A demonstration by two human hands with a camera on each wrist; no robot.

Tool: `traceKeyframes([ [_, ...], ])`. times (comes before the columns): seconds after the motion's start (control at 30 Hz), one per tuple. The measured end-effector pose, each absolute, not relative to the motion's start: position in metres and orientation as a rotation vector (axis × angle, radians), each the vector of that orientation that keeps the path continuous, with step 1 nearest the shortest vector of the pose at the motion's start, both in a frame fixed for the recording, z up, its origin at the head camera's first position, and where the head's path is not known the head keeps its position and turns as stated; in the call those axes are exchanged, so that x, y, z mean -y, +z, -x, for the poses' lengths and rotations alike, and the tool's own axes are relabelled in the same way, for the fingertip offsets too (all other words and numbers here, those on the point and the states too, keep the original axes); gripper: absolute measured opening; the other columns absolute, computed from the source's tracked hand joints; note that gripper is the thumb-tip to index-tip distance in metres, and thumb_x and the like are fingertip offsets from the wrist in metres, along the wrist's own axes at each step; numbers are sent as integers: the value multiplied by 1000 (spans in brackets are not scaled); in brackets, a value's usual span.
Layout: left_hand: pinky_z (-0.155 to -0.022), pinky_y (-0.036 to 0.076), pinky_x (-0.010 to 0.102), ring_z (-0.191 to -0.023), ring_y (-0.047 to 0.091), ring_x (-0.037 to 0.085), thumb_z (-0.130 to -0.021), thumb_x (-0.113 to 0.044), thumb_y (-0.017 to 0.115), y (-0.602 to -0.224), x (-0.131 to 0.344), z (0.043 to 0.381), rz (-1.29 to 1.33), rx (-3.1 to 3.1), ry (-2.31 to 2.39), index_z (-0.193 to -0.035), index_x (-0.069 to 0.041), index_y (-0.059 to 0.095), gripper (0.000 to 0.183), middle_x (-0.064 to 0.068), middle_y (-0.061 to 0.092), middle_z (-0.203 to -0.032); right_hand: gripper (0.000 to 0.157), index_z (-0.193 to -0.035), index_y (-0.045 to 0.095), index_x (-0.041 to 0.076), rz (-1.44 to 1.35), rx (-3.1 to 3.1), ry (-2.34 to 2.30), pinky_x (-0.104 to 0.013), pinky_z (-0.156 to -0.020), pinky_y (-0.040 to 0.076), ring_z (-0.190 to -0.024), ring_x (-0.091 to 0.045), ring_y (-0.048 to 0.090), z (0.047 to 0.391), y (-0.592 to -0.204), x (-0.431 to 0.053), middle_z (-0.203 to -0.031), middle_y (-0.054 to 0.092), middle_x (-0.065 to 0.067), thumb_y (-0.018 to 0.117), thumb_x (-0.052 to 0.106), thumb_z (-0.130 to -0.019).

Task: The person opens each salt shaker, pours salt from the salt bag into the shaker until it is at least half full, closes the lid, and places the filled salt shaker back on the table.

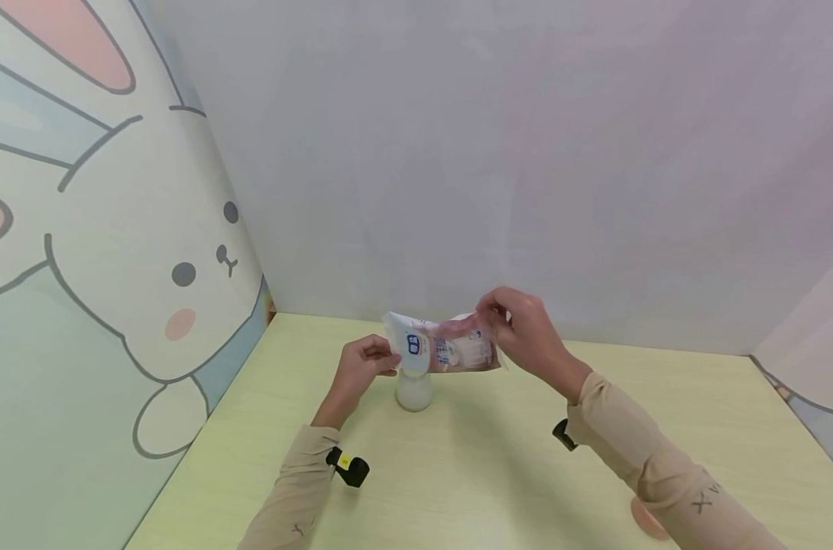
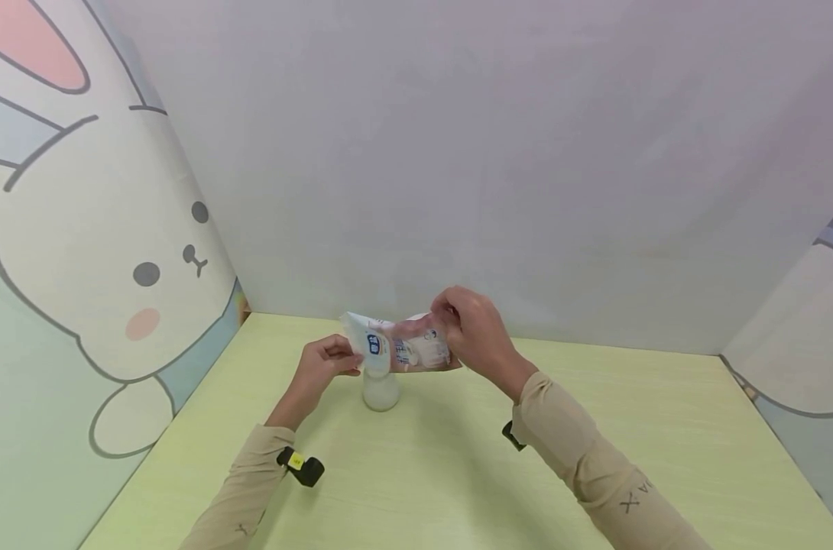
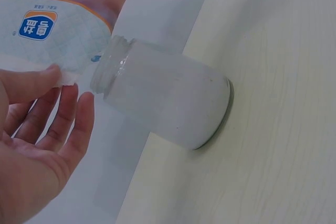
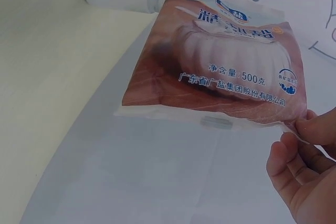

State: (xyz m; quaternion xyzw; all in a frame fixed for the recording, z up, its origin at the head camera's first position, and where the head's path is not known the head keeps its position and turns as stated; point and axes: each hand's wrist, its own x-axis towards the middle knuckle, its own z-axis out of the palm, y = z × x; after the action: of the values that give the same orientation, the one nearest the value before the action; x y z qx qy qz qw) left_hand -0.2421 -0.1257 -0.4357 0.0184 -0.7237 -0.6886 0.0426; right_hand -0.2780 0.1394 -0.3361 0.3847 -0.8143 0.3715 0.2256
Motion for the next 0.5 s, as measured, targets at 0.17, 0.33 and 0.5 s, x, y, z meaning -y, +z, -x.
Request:
traceKeyframes([
  [0.17, -74, 57, 42, -82, 66, 29, -82, 2, 70, -435, 125, 241, -69, 2205, -2105, -94, 4, 65, 13, 16, 68, -92, 15, -86, 65, 7, -1057, 2244, 1026, -27, -54, 45, -65, -10, 50, 278, -336, -140, -80, 63, 0, 61, -8, -84],
  [0.33, -76, 56, 46, -85, 66, 32, -82, 2, 70, -437, 125, 240, -64, 2191, -2107, -97, 6, 65, 16, 18, 67, -94, 15, -86, 65, 7, -1060, 2248, 1032, -27, -53, 45, -65, -10, 50, 278, -336, -140, -80, 62, 0, 61, -8, -84],
  [0.5, -73, 57, 41, -82, 66, 29, -82, 3, 70, -436, 125, 241, -74, 2202, -2105, -94, 4, 66, 13, 15, 68, -91, 16, -85, 65, 7, -1064, 2245, 1031, -27, -53, 45, -65, -11, 50, 277, -336, -139, -80, 63, -1, 60, -8, -84],
])
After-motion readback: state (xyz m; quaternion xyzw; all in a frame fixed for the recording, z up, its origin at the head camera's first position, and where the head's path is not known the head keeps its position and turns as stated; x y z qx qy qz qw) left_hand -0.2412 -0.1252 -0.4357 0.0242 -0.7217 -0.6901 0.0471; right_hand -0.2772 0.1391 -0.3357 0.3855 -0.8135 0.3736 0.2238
